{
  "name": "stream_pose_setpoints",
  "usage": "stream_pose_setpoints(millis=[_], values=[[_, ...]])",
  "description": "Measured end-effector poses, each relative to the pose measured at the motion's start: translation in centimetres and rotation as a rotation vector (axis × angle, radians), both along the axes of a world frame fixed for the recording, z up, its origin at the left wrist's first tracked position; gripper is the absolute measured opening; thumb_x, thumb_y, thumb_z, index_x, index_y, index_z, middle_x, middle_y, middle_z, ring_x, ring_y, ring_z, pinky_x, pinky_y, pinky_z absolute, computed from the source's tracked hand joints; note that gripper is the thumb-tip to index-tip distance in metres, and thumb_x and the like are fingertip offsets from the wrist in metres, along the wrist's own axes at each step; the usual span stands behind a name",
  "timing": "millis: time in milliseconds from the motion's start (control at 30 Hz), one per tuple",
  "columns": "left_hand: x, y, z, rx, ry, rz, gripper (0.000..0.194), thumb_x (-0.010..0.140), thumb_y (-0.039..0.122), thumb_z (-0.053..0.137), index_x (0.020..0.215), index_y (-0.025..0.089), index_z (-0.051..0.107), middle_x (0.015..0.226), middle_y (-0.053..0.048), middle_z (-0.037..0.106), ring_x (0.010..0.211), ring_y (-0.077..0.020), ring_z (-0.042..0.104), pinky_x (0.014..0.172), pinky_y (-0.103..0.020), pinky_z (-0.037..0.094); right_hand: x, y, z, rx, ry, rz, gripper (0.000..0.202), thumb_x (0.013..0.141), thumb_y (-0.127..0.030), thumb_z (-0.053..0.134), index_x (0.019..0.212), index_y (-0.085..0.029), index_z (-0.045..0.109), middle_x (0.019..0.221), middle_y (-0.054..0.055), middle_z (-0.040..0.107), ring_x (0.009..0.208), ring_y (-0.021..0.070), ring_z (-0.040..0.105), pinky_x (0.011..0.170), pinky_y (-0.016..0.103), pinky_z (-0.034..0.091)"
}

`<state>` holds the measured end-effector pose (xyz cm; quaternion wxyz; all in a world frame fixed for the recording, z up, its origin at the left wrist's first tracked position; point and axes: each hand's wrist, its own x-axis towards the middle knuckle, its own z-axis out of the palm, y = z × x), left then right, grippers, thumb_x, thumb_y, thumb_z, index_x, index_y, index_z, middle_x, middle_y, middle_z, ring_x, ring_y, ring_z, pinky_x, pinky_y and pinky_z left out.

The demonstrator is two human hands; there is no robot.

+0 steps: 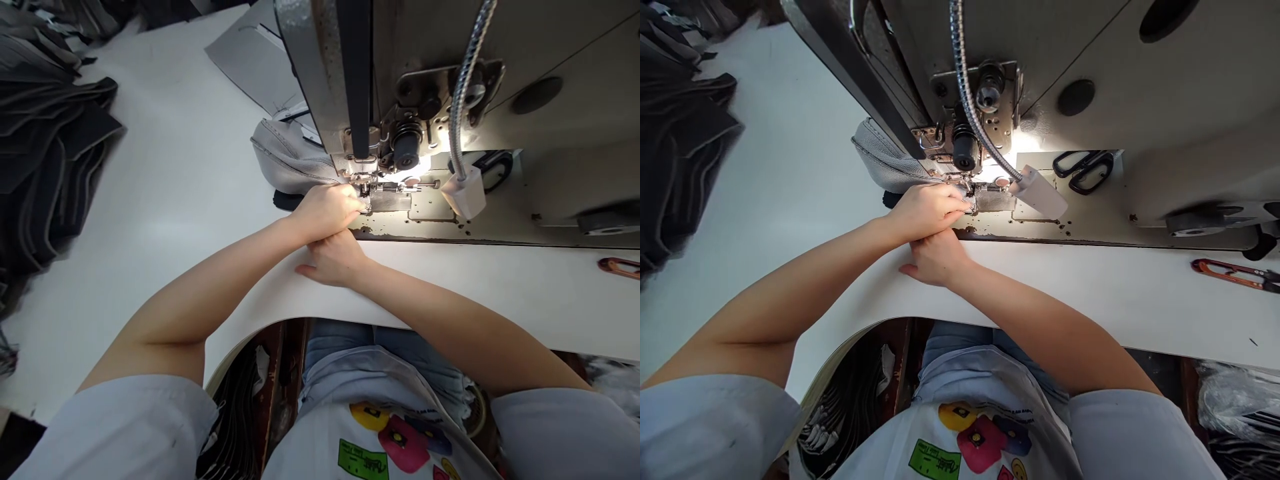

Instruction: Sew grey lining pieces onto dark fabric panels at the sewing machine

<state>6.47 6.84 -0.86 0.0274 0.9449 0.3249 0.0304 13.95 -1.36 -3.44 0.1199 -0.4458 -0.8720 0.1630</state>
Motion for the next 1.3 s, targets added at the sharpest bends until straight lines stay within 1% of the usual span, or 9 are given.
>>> stream_pose_setpoints(millis=[200, 367, 467, 533, 600, 733, 900, 1100, 1300], values=[[0.6, 0.3, 0.3, 0.067, 0.112, -0.005, 0.027, 0.091, 0.020, 0.049, 0.089, 0.023, 0.075, 0.096, -0.002, 0.071, 0.087, -0.0213, 0.063, 0.064, -0.030, 0.040, 0.3, 0.5, -0.2, 0.000, 0.034, 0.005, 0.059, 0.087, -0.052, 0.062, 0.122, -0.005, 0.065, 0.111, 0.019, 0.070, 0.108, 0.0342, 0.060, 0.092, 0.043, 0.041], [0.6, 0.1, 0.2, 0.088, 0.103, -0.003, 0.030, 0.094, 0.018, 0.045, 0.085, 0.021, 0.074, 0.095, -0.004, 0.072, 0.089, -0.0212, 0.063, 0.069, -0.031, 0.044, 4.7, 0.0, 0.2, 0.115, -0.009, 0.124, 0.035, 0.096, -0.032, 0.051, 0.118, -0.009, 0.066, 0.112, 0.015, 0.070, 0.109, 0.0279, 0.059, 0.094, 0.039, 0.041], [0.5, -0.4, -0.3, 0.088, 0.053, 0.005, 0.029, 0.095, 0.020, 0.044, 0.090, 0.020, 0.073, 0.098, -0.006, 0.072, 0.091, -0.0217, 0.064, 0.072, -0.031, 0.046, 8.5, -0.5, 0.3, 0.210, -0.052, -0.043, 0.036, 0.100, -0.023, 0.037, 0.115, -0.014, 0.068, 0.109, 0.011, 0.070, 0.100, 0.0244, 0.060, 0.085, 0.036, 0.042], [0.5, -0.8, -0.8, 0.080, 0.025, 0.035, 0.028, 0.095, 0.020, 0.044, 0.091, 0.017, 0.071, 0.098, -0.008, 0.072, 0.093, -0.0224, 0.065, 0.074, -0.031, 0.047, 10.4, -0.4, 0.0, 0.254, -0.080, -0.200, 0.036, 0.101, -0.024, 0.037, 0.113, -0.017, 0.070, 0.107, 0.010, 0.070, 0.094, 0.0240, 0.059, 0.078, 0.036, 0.042], [0.6, -1.1, -1.0, 0.064, 0.011, 0.074, 0.027, 0.094, 0.019, 0.044, 0.091, 0.014, 0.070, 0.096, -0.010, 0.073, 0.094, -0.0232, 0.066, 0.076, -0.032, 0.047, 11.5, 0.0, -0.3, 0.278, -0.098, -0.277, 0.034, 0.100, -0.027, 0.040, 0.112, -0.018, 0.071, 0.105, 0.010, 0.070, 0.092, 0.0243, 0.059, 0.077, 0.036, 0.041], [0.9, -1.3, -1.0, 0.030, -0.002, 0.182, 0.029, 0.095, 0.020, 0.043, 0.091, 0.015, 0.071, 0.092, -0.011, 0.074, 0.091, -0.0249, 0.068, 0.072, -0.032, 0.046, 11.5, 1.3, -0.6, 0.285, -0.147, -0.258, 0.031, 0.099, -0.029, 0.045, 0.115, -0.017, 0.068, 0.106, 0.010, 0.070, 0.093, 0.0249, 0.058, 0.077, 0.034, 0.040], [0.9, -1.2, -0.4, -0.011, -0.051, 0.283, 0.029, 0.094, 0.023, 0.045, 0.099, 0.021, 0.072, 0.088, -0.006, 0.075, 0.079, -0.0235, 0.069, 0.066, -0.031, 0.044, 10.8, 2.5, -0.3, 0.255, -0.223, -0.303, 0.022, 0.096, -0.028, 0.050, 0.101, -0.015, 0.067, 0.091, 0.010, 0.069, 0.088, 0.0244, 0.057, 0.070, 0.031, 0.038], [0.8, -1.3, -0.5, -0.018, -0.083, 0.306, 0.029, 0.093, 0.024, 0.045, 0.101, 0.022, 0.073, 0.087, -0.005, 0.076, 0.079, -0.0232, 0.069, 0.065, -0.030, 0.043, 10.8, 3.1, -0.6, 0.306, -0.228, -0.212, 0.028, 0.100, -0.021, 0.039, 0.095, -0.015, 0.065, 0.088, 0.011, 0.067, 0.086, 0.0238, 0.055, 0.074, 0.032, 0.036], [0.7, -1.4, -0.7, -0.038, -0.123, 0.334, 0.029, 0.093, 0.025, 0.045, 0.101, 0.023, 0.073, 0.088, -0.005, 0.076, 0.078, -0.0230, 0.069, 0.068, -0.031, 0.045, 11.0, 3.2, -0.6, 0.320, -0.250, -0.174, 0.030, 0.100, -0.021, 0.039, 0.098, -0.016, 0.068, 0.093, 0.010, 0.066, 0.087, 0.0232, 0.054, 0.074, 0.032, 0.035]])
